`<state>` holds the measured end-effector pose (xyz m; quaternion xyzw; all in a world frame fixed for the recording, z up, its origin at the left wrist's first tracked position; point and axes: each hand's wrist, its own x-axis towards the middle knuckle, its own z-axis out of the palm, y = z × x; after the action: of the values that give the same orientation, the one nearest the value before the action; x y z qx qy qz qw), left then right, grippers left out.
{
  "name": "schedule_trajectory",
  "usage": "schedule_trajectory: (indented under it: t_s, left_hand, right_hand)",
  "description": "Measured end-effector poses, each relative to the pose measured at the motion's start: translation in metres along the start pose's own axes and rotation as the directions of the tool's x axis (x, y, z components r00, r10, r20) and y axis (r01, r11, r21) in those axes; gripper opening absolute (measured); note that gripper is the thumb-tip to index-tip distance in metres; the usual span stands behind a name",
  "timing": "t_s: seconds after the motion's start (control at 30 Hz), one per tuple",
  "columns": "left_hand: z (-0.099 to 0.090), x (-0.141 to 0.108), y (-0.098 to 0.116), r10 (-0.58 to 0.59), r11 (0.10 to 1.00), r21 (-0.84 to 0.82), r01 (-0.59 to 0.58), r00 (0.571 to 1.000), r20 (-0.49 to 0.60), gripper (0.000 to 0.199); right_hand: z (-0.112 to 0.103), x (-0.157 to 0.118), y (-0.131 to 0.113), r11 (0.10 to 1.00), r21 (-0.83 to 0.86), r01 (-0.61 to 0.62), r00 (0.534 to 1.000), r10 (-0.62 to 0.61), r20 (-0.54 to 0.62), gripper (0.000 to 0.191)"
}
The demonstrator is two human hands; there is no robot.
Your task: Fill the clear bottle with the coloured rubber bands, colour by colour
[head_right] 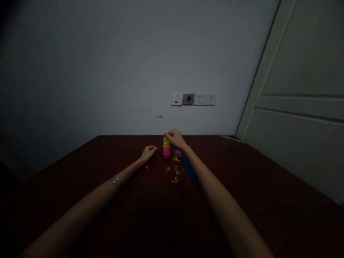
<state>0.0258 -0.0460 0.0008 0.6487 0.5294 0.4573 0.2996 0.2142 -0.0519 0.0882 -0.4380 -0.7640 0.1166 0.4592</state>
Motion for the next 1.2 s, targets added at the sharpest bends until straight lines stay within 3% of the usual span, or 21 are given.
schedule_trajectory:
  t_s: [0.2, 0.37, 0.43, 0.53, 0.6, 0.67, 0.73, 0.87, 1.0, 1.2]
  left_hand:
    - [-0.005, 0.003, -0.003, -0.065, 0.994, -0.085, 0.066, 0.998, 0.016, 0.022]
    - [-0.030, 0.004, 0.004, -0.093, 0.995, -0.007, 0.100, 0.951, 0.295, 0.024]
    - [-0.046, 0.002, 0.010, -0.115, 0.992, 0.088, 0.085, 0.898, 0.425, 0.021]
    - [-0.069, -0.006, 0.024, -0.157, 0.979, 0.200, 0.038, 0.763, 0.626, 0.015]
    - [-0.079, -0.013, 0.032, -0.220, 0.963, 0.269, 0.032, 0.670, 0.708, 0.020]
    - [-0.083, -0.019, 0.037, -0.255, 0.948, 0.318, 0.006, 0.614, 0.747, 0.029]
    - [-0.083, -0.024, 0.038, -0.226, 0.943, 0.327, -0.056, 0.611, 0.758, 0.031]
    - [-0.076, -0.030, 0.034, -0.125, 0.937, 0.312, -0.158, 0.683, 0.720, 0.022]
    - [-0.071, -0.033, 0.032, -0.093, 0.936, 0.313, -0.162, 0.743, 0.663, 0.015]
    - [-0.067, -0.032, 0.022, -0.040, 0.932, 0.290, -0.218, 0.732, 0.680, 0.011]
  right_hand:
    - [-0.012, -0.003, -0.003, 0.996, -0.077, 0.049, 0.999, -0.049, -0.001, 0.029]
    - [-0.043, -0.019, 0.007, 0.994, -0.090, 0.062, 0.998, -0.063, -0.008, 0.029]
    - [-0.057, -0.030, 0.015, 0.993, -0.105, 0.051, 0.999, -0.052, -0.002, 0.028]
    - [-0.074, -0.049, 0.029, 0.994, -0.107, 0.014, 1.000, -0.012, 0.017, 0.027]
    - [-0.081, -0.063, 0.038, 0.994, -0.111, -0.026, 1.000, 0.027, 0.011, 0.026]
    - [-0.084, -0.075, 0.047, 0.992, -0.100, -0.074, 0.997, 0.073, -0.009, 0.026]
    - [-0.083, -0.085, 0.055, 0.991, -0.084, -0.102, 0.995, 0.101, -0.016, 0.027]
    - [-0.077, -0.101, 0.066, 0.991, -0.063, -0.116, 0.993, 0.117, 0.009, 0.027]
    - [-0.070, -0.112, 0.066, 0.992, -0.044, -0.121, 0.992, 0.122, 0.031, 0.026]
    - [-0.061, -0.118, 0.060, 0.992, -0.051, -0.112, 0.990, 0.116, 0.084, 0.026]
